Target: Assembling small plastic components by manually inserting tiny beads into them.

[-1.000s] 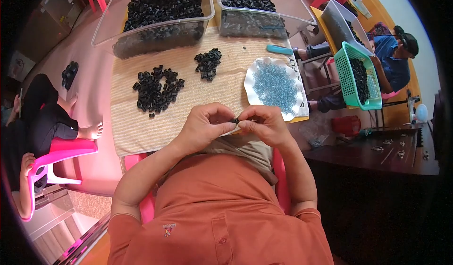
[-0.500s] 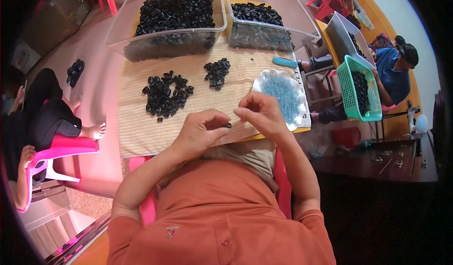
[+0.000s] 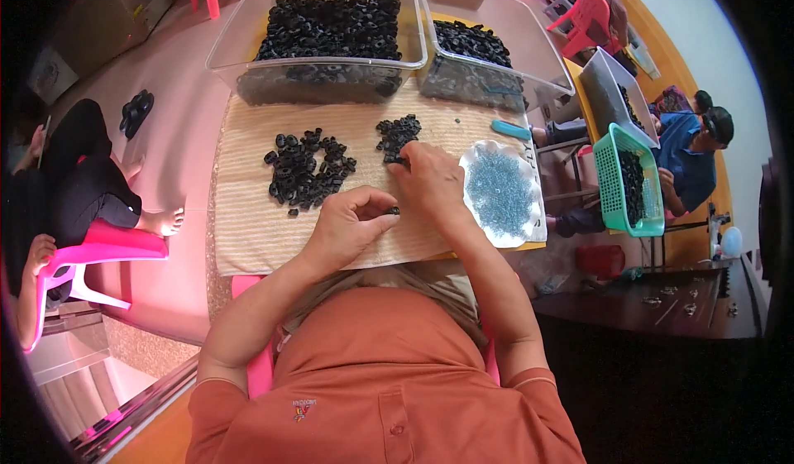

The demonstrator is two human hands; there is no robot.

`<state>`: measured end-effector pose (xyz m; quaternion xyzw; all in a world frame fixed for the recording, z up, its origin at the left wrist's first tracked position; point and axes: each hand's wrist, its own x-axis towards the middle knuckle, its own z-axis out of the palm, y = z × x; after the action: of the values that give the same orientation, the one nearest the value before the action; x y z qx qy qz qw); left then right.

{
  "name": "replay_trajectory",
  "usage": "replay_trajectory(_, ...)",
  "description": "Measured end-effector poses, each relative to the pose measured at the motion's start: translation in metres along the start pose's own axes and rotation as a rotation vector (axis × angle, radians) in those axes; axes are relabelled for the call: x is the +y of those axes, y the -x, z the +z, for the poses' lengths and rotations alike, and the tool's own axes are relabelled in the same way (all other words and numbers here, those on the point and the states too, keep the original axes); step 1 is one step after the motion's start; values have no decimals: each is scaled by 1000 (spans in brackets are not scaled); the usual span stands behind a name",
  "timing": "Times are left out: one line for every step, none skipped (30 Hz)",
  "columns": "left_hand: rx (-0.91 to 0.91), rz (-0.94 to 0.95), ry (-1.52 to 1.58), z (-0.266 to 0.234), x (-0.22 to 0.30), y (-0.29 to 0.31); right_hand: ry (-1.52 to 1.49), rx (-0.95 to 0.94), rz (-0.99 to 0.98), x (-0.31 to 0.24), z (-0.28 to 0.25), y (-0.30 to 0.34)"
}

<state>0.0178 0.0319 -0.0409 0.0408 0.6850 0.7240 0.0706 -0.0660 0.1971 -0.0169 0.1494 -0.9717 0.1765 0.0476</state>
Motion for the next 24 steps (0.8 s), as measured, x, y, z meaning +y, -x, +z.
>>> replay_trajectory(-6,-11,19,0,-1,0,3,-1,-5,-1,0,0)
replay_trajectory(-2,-7,21,0,-2,0,9,-3,-7,-1,0,-1)
replay_trajectory(-8,-17,14,-1,-4,0,14,-6,-8,-2,0,-1)
replay_trajectory(-13,-27,6,-1,-5,0,16,-5,-14,-2,1,-1)
replay_trajectory(-8,-23,7,-1,-6,0,4,-7,-6,-1,3,-1)
replay_trajectory(-9,-33,29,0,-6,1,-8,-9,5,0,3,-1)
replay_trajectory(-10,-43,52,1,-6,1,-6,-8,2,1,2,1)
replay_trajectory(-8,-39,53,1,-5,1,-10,19,-28,2,1,2)
replay_trajectory(-4,-39,45,1,-5,1,-16,43,-57,3,1,4)
replay_trajectory(-1,-39,38,1,-5,1,-16,42,-61,3,0,6)
replay_trajectory(3,-39,38,0,-6,1,-8,25,-86,4,0,7)
replay_trajectory(-5,-39,51,0,-6,1,1,9,-107,5,-2,9)
replay_trajectory(-13,-39,63,-1,-7,1,2,8,-108,7,-3,10)
replay_trajectory(-13,-39,64,-1,-8,1,-15,12,-143,9,-4,11)
replay_trajectory(-11,-39,66,-1,-8,0,-32,16,-180,11,-4,12)
replay_trajectory(-8,-40,68,-1,-9,0,-32,16,-181,13,-5,12)
replay_trajectory(-7,-40,68,-1,-9,0,-34,-10,-204,14,-7,12)
replay_trajectory(-5,-41,71,-1,-9,0,-35,-35,-225,15,-8,12)
replay_trajectory(-4,-43,75,-1,-9,0,-34,-35,-226,17,-9,12)
replay_trajectory(-4,-42,75,-1,-9,0,-21,-58,-245,18,-9,12)
replay_trajectory(0,-38,84,0,-9,0,-9,-81,-263,19,-9,12)
replay_trajectory(3,-34,93,0,-10,-1,-8,-81,-263,20,-8,12)
replay_trajectory(2,-33,93,0,-9,-1,2,-56,-290,21,-8,13)
replay_trajectory(4,-36,78,-1,-8,-1,11,-32,-318,21,-7,14)
